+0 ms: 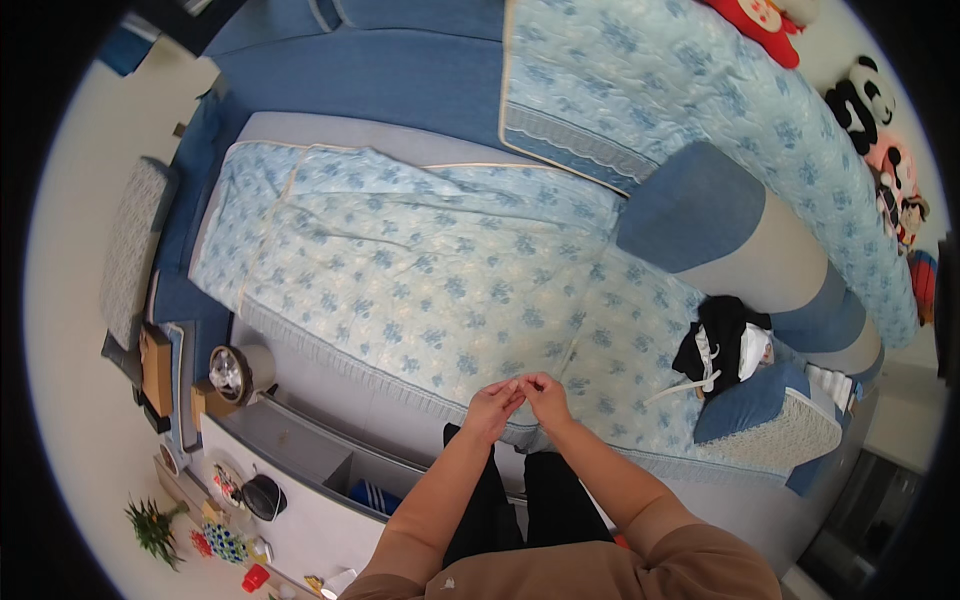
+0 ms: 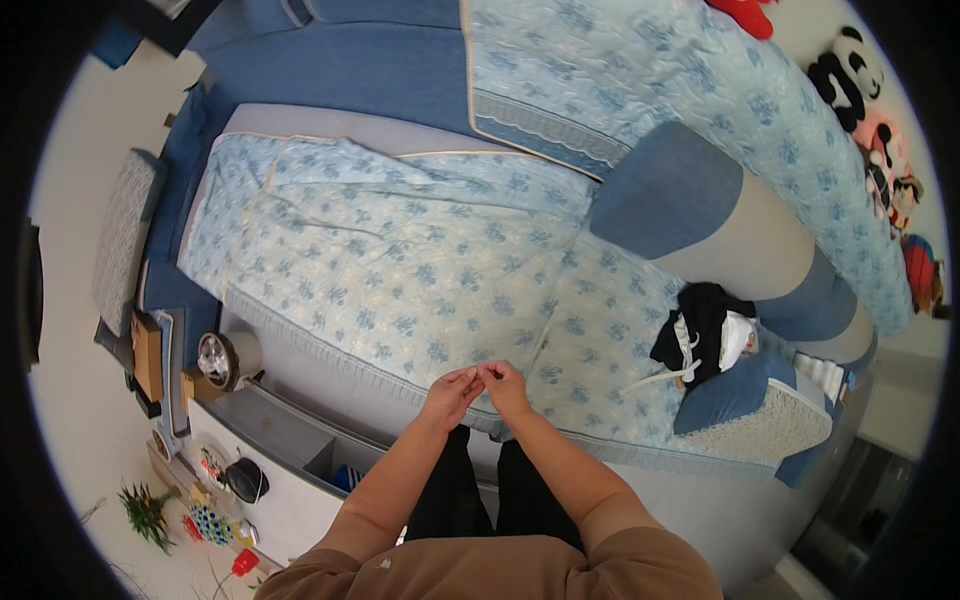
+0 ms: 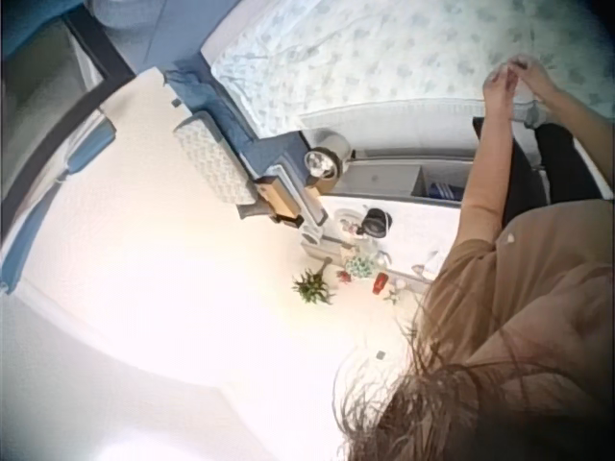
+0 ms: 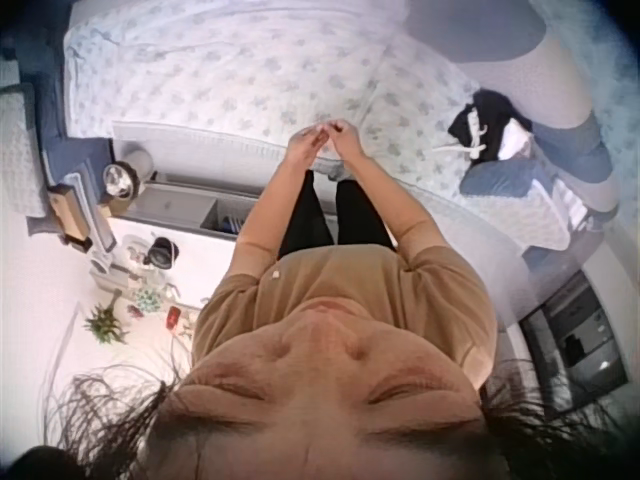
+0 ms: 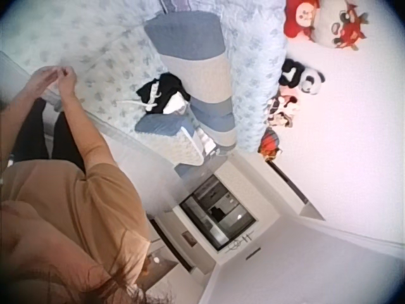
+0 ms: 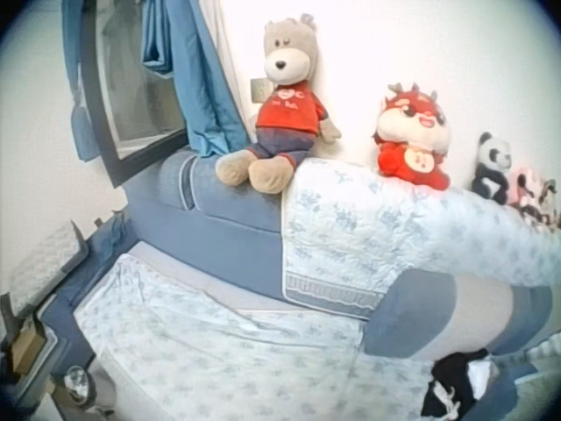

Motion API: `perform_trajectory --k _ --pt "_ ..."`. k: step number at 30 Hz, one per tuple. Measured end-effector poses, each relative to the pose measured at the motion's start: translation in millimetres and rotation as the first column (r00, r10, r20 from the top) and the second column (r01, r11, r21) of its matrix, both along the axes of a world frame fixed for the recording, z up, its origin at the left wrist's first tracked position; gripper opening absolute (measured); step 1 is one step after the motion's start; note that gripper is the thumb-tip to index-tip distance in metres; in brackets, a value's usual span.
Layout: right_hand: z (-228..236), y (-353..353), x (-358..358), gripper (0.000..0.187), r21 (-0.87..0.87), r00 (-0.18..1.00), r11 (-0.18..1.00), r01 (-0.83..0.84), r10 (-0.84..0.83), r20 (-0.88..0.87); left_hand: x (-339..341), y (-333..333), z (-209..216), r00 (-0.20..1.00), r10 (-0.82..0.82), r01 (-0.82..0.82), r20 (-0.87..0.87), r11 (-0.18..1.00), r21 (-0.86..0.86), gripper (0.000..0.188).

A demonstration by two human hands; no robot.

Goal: The person arranges a blue sofa by placing a floral patterned cover over the seat cushions and smoothing it out. They then position the back cushions and arrange several stuffed toys along the top of the sofa backrest.

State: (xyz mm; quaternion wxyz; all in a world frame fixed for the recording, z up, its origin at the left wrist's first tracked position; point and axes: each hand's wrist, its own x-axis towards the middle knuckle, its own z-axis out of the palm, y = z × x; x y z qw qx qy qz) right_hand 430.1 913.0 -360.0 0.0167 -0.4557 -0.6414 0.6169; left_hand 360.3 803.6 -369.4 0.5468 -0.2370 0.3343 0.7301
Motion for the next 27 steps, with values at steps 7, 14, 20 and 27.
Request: perform_trajectory --k 7,14,20,27 --pt "57 -64 -78 0.007 0.469 0.884 0.788 -0.4 0.467 -0.032 -42 -71 13 0.934 0.288 -0.298 0.212 0.954 0.015 0.017" --pt "45 -217 -174 0.027 0.567 0.672 0.545 -0.618 0.74 0.021 -129 -228 -31 0.831 0.523 -0.534 0.188 0.845 0.01 0.008" --pt "7 -383 -242 0.045 0.229 0.502 0.495 -0.838 0.864 -0.03 -227 -466 -75 0.678 0.725 -0.732 -0.12 0.652 -0.199 0.003" --pt "-47 -425 -280 0.027 0.261 0.252 0.204 -0.944 0.953 0.167 -296 -736 -115 0.6 0.665 -0.797 -0.445 0.449 -0.404 0.005"
